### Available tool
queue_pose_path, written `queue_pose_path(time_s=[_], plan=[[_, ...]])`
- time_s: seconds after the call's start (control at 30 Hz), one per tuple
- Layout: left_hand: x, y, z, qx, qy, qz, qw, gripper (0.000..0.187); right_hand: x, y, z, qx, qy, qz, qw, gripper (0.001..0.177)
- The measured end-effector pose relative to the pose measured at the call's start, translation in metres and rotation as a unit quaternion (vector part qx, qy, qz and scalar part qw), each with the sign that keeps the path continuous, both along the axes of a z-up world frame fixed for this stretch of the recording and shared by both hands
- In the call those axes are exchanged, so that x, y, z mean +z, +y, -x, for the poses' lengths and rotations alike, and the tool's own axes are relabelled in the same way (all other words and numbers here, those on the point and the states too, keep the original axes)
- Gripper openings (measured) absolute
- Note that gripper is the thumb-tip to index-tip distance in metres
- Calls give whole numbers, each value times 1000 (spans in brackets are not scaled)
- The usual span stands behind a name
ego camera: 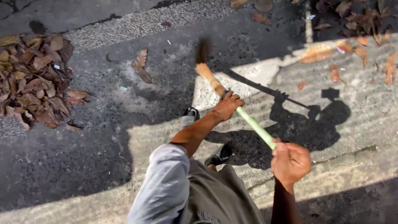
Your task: Sweeping dry leaves into a pile on a concrete path using a broom.
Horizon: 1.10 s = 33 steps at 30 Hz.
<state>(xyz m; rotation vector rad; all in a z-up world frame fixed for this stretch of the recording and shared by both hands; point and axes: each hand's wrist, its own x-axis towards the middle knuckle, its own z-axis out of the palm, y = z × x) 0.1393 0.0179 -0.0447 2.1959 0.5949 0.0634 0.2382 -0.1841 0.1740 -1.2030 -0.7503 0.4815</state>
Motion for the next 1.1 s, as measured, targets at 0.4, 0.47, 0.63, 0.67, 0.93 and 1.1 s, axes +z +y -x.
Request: queue_pose_path(time_s=[0.4,0.47,0.63,0.67,0.93,1.1], plan=[[130,81,124,158,19,-59,986,44,92,88,71,119,-34,37,992,11],[148,80,125,95,47,-29,994,38,139,100,102,-35,31,210,977,12],[53,54,193,131,56,18,990,39,46,105,108,138,-36,151,978,10],[26,49,215,153,59,4,987,37,34,118,123,161,-77,132,975,8],[89,124,268,284,-50,-74,955,37,66,185,158,235,-128,78,960,14],[145,138,187,216,-77,-34,973,42,114,155,129,74,-31,134,988,10]])
